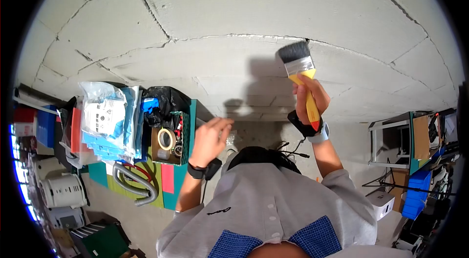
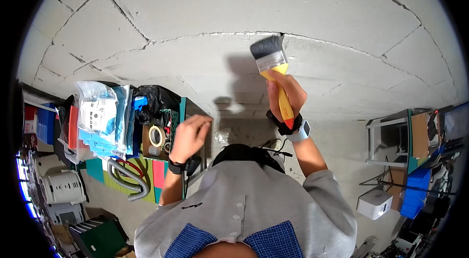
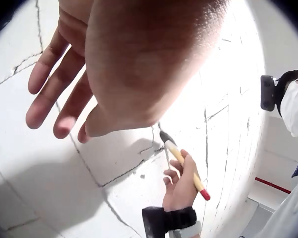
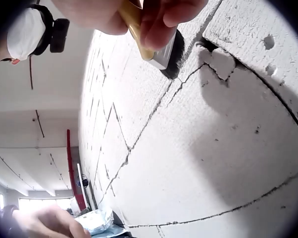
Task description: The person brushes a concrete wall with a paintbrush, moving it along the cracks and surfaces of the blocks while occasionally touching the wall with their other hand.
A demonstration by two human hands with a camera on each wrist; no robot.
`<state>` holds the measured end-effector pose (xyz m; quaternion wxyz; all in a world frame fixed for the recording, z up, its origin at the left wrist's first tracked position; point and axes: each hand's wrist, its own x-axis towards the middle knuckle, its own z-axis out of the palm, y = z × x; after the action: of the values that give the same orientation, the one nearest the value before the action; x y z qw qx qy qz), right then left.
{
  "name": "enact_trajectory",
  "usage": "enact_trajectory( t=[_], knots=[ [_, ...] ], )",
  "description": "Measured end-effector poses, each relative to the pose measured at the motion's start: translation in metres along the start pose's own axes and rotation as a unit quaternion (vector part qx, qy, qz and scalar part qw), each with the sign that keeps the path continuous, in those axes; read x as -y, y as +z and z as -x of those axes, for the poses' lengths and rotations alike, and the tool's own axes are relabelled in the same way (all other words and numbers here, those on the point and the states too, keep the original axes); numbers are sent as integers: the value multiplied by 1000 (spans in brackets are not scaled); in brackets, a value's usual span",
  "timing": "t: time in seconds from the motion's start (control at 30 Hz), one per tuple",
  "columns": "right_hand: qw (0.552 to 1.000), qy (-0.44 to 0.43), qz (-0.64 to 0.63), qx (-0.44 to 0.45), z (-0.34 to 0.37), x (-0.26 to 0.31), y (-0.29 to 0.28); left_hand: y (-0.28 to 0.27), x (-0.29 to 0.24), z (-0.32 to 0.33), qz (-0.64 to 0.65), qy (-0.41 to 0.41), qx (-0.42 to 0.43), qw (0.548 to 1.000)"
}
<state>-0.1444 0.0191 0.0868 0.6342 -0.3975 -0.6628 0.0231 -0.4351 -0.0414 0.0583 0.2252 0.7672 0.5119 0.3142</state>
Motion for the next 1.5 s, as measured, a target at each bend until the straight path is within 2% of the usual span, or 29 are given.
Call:
enact_trajectory(
  t=[0.07,0.23,0.3,0.33,0.37,0.4,0.43,0.5,0.57,0.63,0.7,0.77,1.13,1.43,1.5],
  knots=[
    [1000,26,4,7,1,-8,6,-19,-12,-7,-3,4,-39,999],
    [995,95,7,38,21,-20,-5,-79,-52,-21,-3,88,-199,976],
    [995,89,19,46,15,-11,-12,-116,-70,-23,-43,166,-300,938],
    [995,84,18,48,11,-8,-12,-132,-76,-22,-27,205,-371,905],
    [996,78,16,51,8,-8,-12,-158,-100,-18,-83,248,-417,870],
    [995,79,13,52,7,-9,-13,-184,-113,-24,-92,338,-450,821],
    [995,78,14,57,8,-8,-14,-225,-125,-3,31,419,-249,873],
    [995,73,18,66,6,-10,-15,-268,-192,-14,-108,463,-67,877],
    [996,70,12,62,15,-10,-17,-262,-218,-22,-124,501,-87,852],
    [998,26,26,59,1,-14,-14,-256,-231,-20,-124,526,-96,836],
    [996,60,6,65,2,-13,-20,-252,-236,-21,-114,537,-93,831],
    [996,51,21,64,1,-15,-20,-248,-240,-21,-113,545,-95,825],
    [997,17,18,70,-5,-20,-29,-230,-221,-31,-104,520,-221,818],
    [994,49,35,93,-5,-12,-28,-225,-213,-27,-96,500,-266,819],
    [995,58,26,76,-6,-6,-27,-222,-211,-27,-82,495,-281,818]
  ],
)
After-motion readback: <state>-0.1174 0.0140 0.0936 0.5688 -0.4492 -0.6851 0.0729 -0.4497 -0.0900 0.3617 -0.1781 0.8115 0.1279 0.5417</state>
